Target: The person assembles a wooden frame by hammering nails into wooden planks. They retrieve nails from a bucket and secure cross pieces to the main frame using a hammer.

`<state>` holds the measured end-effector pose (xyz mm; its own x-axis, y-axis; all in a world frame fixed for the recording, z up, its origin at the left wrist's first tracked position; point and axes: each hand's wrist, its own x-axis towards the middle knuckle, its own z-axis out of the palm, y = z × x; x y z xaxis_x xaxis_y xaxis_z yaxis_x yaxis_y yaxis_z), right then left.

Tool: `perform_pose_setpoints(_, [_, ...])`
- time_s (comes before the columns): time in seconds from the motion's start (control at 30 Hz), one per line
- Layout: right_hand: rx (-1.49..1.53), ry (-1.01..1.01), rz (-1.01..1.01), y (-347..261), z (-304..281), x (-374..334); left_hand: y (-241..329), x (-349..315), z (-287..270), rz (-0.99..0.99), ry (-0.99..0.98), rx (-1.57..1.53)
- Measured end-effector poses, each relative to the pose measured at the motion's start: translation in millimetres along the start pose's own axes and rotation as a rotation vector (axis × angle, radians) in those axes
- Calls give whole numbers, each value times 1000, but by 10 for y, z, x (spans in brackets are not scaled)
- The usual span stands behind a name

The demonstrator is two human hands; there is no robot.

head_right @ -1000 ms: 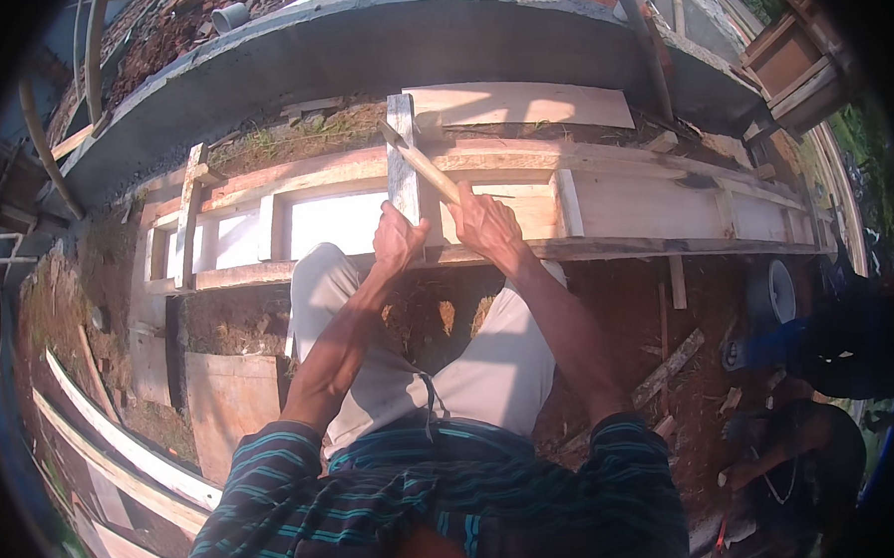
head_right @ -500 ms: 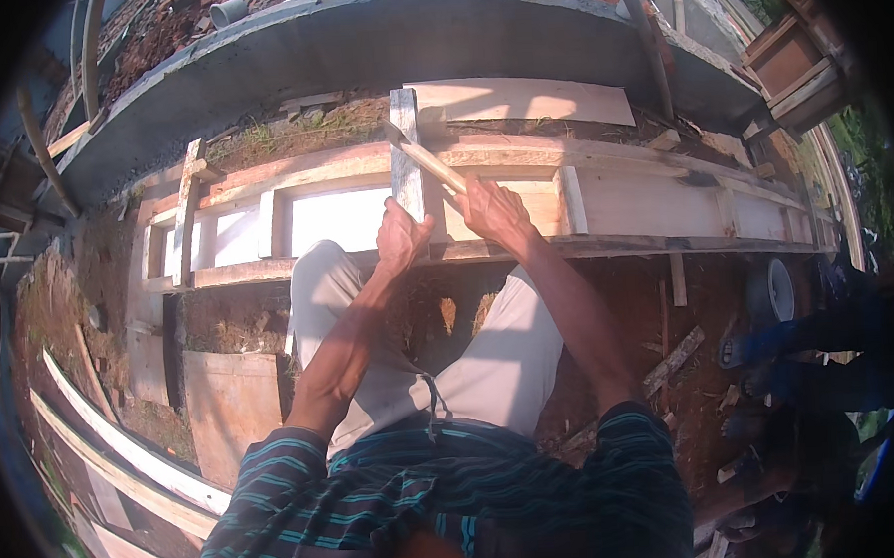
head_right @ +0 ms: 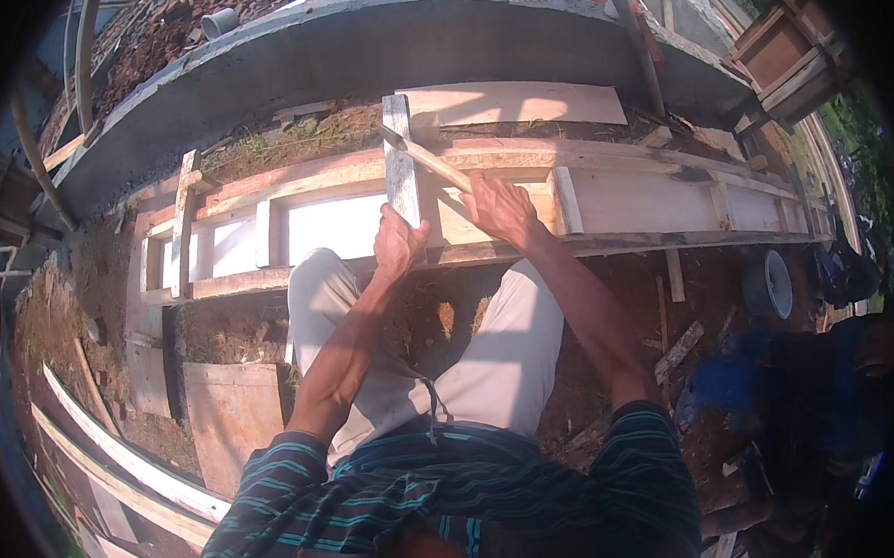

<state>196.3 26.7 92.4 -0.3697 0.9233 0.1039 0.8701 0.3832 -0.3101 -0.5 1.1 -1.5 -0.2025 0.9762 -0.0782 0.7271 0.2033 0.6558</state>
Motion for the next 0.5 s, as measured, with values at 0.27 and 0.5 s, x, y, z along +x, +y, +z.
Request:
perform_pose_setpoints(0.27, [914, 995, -228, -427, -189, 234, 65, -23, 11, 8, -32, -36])
perform_pose_setpoints(0.5, [198, 37, 250, -25, 153, -209, -23, 13, -2, 7, -44, 11])
